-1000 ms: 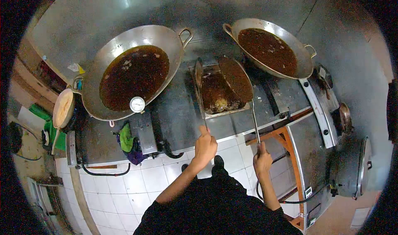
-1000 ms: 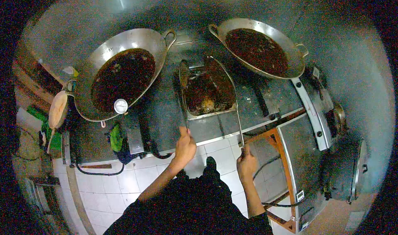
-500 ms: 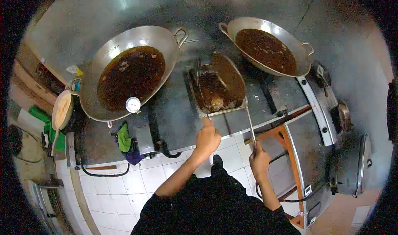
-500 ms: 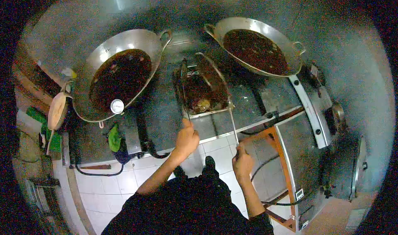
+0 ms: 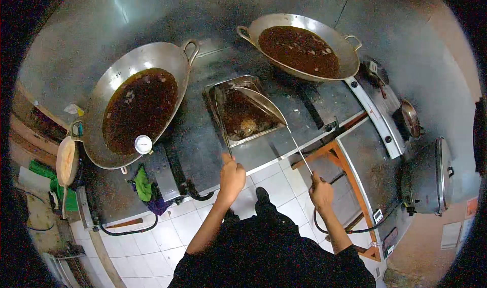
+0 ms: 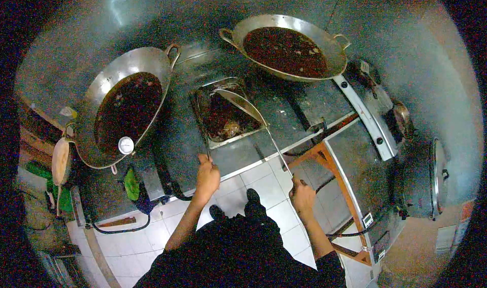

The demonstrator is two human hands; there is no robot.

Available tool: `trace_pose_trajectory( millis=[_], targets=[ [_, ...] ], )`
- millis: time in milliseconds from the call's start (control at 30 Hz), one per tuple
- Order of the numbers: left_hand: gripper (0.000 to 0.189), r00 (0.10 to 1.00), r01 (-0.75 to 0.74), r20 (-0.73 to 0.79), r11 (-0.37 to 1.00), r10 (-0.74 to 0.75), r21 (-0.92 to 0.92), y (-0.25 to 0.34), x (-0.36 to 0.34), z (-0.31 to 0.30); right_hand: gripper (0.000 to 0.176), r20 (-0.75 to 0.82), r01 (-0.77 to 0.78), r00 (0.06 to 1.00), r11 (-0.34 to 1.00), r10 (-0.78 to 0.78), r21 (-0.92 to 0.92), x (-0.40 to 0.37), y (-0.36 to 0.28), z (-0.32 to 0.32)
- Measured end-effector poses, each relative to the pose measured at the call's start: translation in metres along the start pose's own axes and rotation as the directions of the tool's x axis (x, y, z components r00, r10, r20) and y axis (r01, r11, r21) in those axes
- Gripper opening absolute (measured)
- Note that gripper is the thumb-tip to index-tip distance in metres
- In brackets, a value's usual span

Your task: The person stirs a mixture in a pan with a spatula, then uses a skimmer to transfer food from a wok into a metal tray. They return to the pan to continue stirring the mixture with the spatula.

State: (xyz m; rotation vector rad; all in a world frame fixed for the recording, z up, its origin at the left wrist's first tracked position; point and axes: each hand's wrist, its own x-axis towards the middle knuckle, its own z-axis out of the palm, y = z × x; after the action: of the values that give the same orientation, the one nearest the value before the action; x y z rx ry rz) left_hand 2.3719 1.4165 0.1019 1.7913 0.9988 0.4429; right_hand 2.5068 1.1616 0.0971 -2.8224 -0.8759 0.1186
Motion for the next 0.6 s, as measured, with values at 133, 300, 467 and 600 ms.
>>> trace_pose_trajectory(
  millis=[133,300,467,600],
  targets=[
    [0.027,1.000,0.001,-0.002,0.999,0.000,0.051,0.007,-0.004,0.002,0.020,-0.098,-0.010,0.995,0.999,0.014,0.045,0.008,-0.020,-0.009],
    [0.027,1.000,-0.013,0.003,0.990,0.012,0.138,0.018,-0.008,-0.002,0.016,-0.148,0.002,0.989,0.988,0.021,0.152,-0.001,0.000,0.011],
    [0.026,1.000,-0.006,-0.004,0.992,0.006,0.126,0.013,-0.010,0.003,0.014,-0.078,-0.026,0.996,0.996,0.033,0.087,0.003,-0.010,-0.013],
    [0.025,0.997,-0.056,-0.040,0.996,0.060,0.076,0.014,-0.012,0.008,0.015,-0.105,-0.032,0.993,0.992,0.045,0.119,0.003,0.006,0.003]
  ],
)
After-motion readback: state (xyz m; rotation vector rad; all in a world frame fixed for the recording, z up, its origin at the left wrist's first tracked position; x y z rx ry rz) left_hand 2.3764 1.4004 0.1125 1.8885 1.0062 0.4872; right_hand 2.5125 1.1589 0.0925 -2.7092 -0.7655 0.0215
